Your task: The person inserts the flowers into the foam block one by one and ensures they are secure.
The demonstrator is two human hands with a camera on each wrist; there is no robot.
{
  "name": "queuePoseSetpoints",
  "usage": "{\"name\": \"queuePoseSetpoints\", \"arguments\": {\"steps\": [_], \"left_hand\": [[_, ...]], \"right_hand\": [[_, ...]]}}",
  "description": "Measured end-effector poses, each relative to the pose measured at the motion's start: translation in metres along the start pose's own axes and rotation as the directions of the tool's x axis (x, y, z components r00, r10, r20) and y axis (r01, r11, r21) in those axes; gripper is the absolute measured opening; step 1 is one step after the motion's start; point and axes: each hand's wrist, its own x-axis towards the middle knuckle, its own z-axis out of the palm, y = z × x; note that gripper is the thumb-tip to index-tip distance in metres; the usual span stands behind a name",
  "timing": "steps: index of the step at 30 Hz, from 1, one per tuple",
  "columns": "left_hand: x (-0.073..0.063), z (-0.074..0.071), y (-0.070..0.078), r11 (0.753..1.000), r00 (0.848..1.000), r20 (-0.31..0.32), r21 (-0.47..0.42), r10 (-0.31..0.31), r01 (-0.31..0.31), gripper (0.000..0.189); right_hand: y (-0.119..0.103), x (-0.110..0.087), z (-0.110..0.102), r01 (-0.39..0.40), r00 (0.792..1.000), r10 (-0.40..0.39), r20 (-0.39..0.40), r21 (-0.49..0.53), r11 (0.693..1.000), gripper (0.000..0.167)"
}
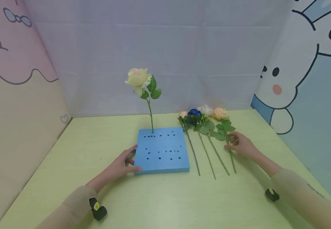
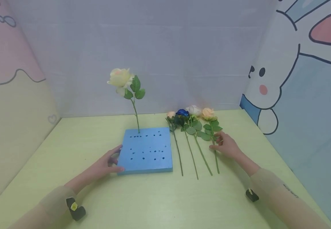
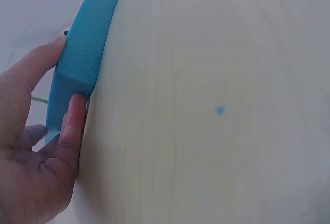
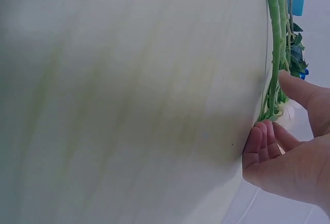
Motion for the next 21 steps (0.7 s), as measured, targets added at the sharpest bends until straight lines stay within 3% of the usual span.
{"name": "queuePoseSetpoints", "arguments": {"steps": [21], "left_hand": [[0.0005,-0.0005,0.0015,1.000,1.000,-0.004,0.005,-0.001,0.001,0.105]], "right_hand": [[-0.0057,0.0074,-0.0019,-0.020,0.998,0.022,0.064,-0.030,0.999,0.068]]}}
